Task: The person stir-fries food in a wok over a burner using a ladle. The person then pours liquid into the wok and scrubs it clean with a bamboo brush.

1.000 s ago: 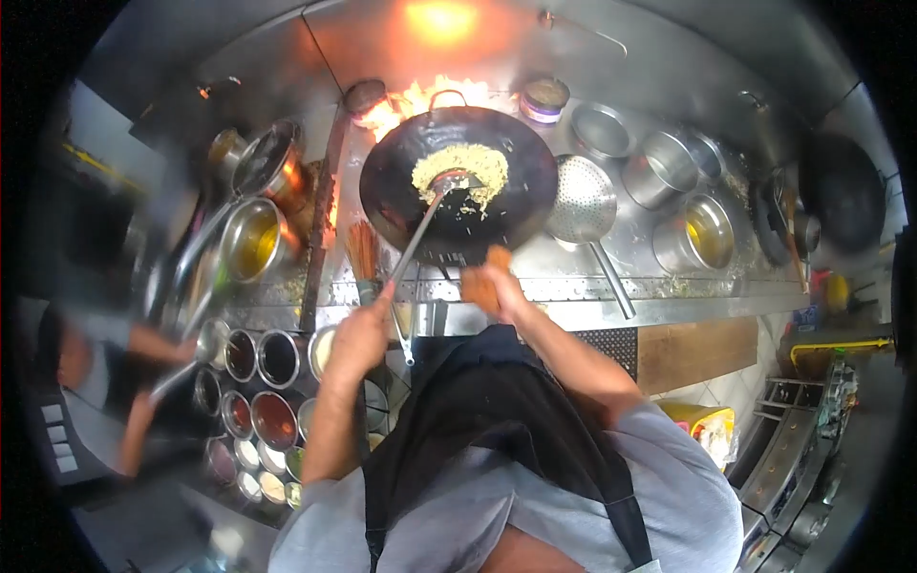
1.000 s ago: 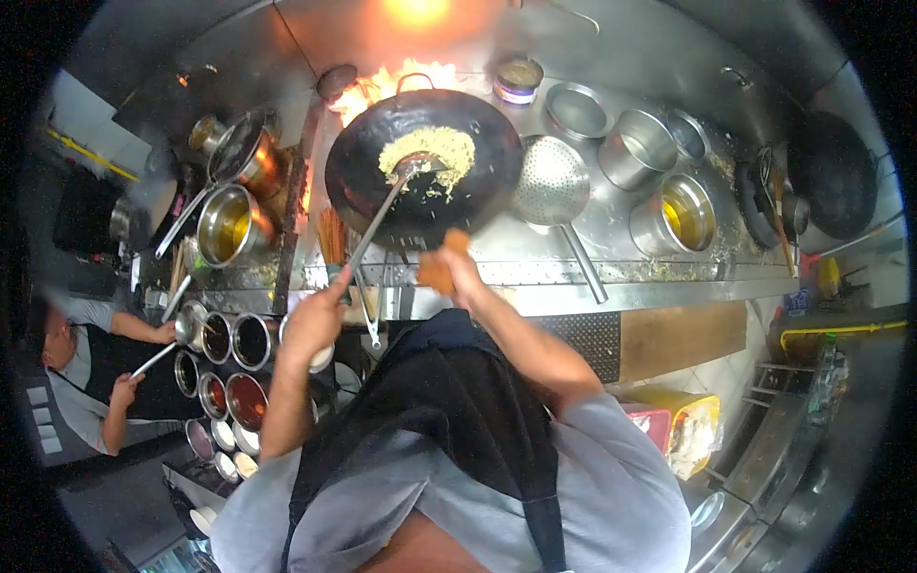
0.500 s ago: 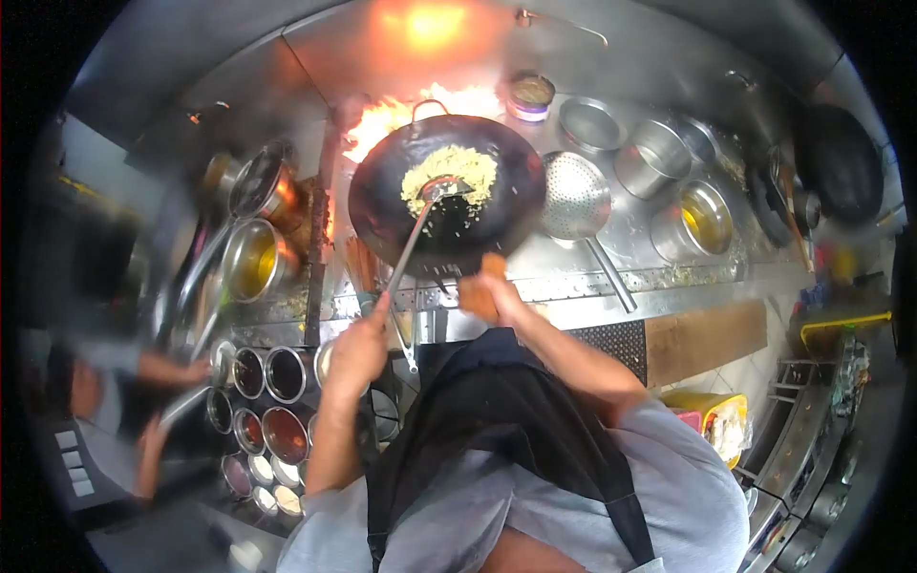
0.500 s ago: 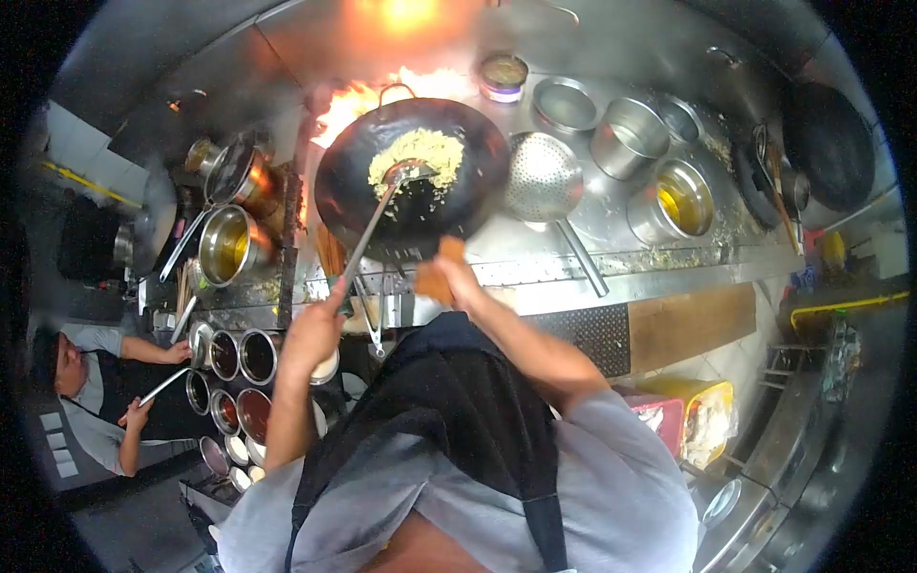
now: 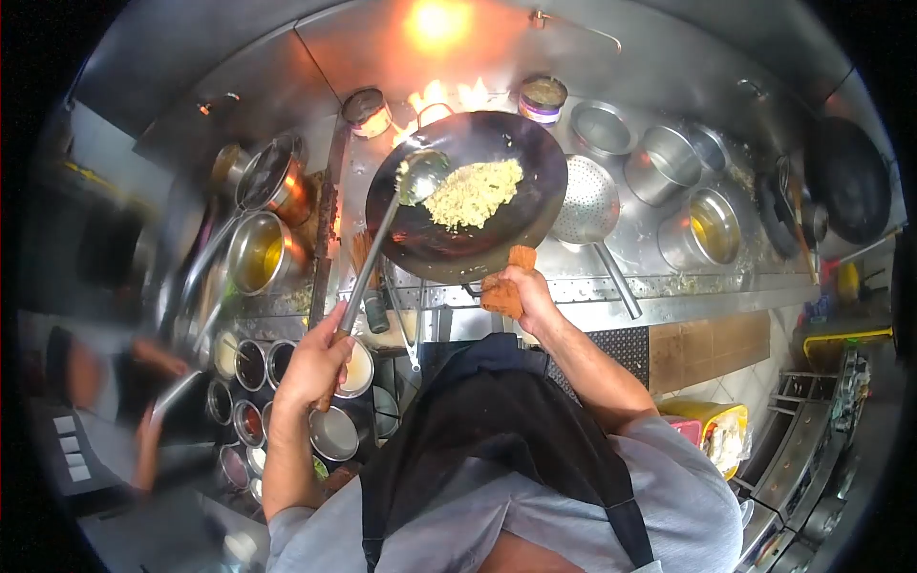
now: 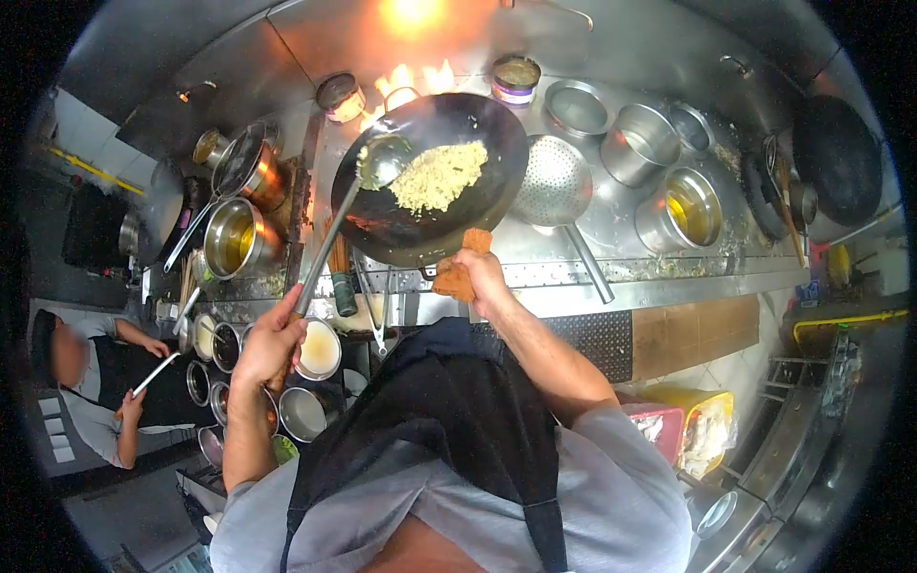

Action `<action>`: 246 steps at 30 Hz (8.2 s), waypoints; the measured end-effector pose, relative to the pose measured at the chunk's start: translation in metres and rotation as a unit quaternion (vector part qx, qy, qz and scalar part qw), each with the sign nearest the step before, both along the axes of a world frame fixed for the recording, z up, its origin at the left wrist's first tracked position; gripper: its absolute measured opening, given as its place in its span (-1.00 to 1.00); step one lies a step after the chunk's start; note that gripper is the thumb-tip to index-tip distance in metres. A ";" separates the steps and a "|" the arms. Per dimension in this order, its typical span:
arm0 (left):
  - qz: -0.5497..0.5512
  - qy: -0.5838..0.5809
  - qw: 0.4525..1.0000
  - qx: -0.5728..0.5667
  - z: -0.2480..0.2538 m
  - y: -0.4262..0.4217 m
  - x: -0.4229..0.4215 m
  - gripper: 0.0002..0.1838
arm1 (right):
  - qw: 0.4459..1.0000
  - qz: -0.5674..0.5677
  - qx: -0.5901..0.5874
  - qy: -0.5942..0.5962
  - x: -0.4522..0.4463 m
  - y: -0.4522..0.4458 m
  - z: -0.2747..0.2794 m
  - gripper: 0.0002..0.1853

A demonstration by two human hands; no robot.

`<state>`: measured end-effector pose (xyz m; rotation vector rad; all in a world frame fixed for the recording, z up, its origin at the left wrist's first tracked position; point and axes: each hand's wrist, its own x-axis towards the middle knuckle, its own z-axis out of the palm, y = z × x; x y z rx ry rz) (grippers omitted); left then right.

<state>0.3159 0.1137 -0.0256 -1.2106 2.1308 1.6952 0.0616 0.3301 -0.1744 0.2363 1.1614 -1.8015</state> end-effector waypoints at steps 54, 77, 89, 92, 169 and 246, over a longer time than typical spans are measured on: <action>0.176 0.181 0.769 0.587 -0.056 0.089 -0.050 -0.47 | 0.995 0.089 0.040 -0.011 -0.013 0.095 -0.021 -0.75; 0.482 0.314 0.746 0.334 -0.012 0.369 -0.056 -0.36 | 0.900 0.258 -0.058 0.346 -0.120 0.210 -0.046 -0.75; 0.612 0.470 0.550 0.320 -0.062 0.602 -0.040 -0.28 | 0.752 0.652 -0.006 0.097 -0.064 0.226 -0.034 -0.68; 0.646 0.502 0.507 0.272 -0.060 0.678 -0.029 -0.26 | 0.726 0.684 -0.009 0.071 -0.030 0.246 -0.042 -0.66; 0.635 0.603 0.399 0.272 -0.138 0.735 -0.081 -0.84 | 0.591 0.787 0.163 0.074 -0.003 0.345 -0.194 -0.87; -0.300 -0.135 0.882 -0.339 -0.153 0.066 -0.560 -0.50 | 0.916 -0.389 0.093 -0.035 0.013 0.412 -0.045 -0.48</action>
